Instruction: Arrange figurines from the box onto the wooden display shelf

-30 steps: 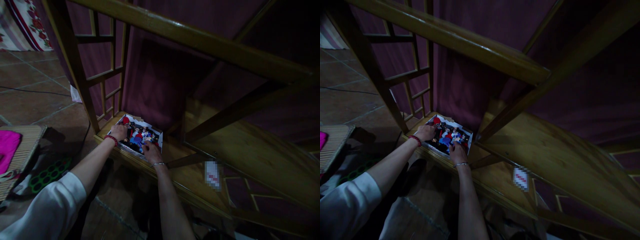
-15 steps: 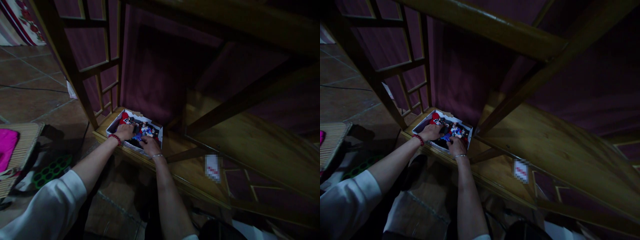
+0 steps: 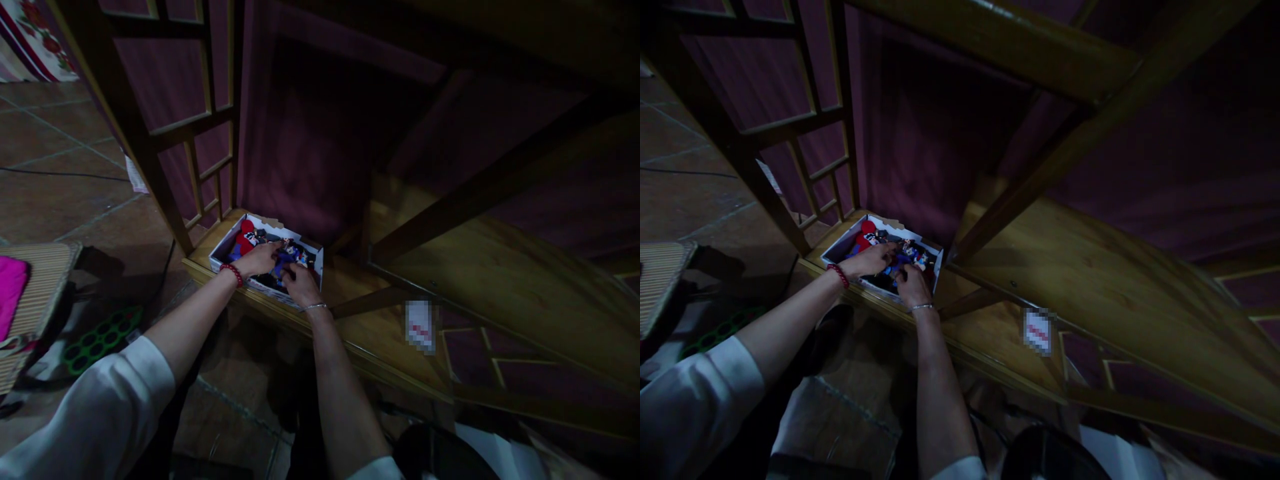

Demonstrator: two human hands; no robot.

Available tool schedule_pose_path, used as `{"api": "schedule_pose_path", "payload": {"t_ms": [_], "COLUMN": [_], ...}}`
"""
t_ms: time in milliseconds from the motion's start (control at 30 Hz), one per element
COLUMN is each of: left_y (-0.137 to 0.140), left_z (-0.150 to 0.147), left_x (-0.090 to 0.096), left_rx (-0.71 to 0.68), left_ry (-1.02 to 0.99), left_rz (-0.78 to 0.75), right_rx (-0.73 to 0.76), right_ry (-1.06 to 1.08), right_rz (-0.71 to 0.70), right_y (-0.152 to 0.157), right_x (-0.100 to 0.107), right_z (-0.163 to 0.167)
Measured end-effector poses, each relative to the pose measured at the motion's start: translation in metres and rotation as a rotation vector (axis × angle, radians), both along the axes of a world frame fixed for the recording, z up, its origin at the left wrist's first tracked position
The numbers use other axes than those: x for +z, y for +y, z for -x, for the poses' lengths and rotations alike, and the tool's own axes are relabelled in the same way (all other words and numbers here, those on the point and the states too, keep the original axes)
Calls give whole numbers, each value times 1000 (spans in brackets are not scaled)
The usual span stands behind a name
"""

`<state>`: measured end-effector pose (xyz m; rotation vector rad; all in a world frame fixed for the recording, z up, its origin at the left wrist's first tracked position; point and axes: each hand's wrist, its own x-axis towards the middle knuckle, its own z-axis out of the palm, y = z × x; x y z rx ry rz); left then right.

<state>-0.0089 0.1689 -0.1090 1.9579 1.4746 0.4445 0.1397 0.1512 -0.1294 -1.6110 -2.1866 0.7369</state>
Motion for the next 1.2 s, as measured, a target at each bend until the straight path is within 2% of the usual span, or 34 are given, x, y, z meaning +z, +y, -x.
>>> {"api": "schedule_pose_path", "payload": {"t_ms": [333, 600, 700, 867, 1000, 1200], "left_y": [-1, -4, -4, -3, -1, 1], "left_z": [-4, -2, -2, -4, -4, 8], "left_x": [-6, -4, -8, -15, -13, -6], "left_rx": [-100, -113, -120, -129, -139, -91], "left_ry": [9, 114, 147, 138, 151, 145], "left_rz": [-82, -65, -87, -132, -128, -146], "right_rx": [-40, -45, -59, 39, 30, -95], "right_ry": [56, 41, 108, 256, 192, 61], "right_rz": [28, -18, -9, 74, 71, 10], "right_y": [2, 3, 3, 2, 0, -5], "right_x": [-5, -7, -8, -8, -3, 4], "right_z": [0, -2, -3, -1, 0, -2]}}
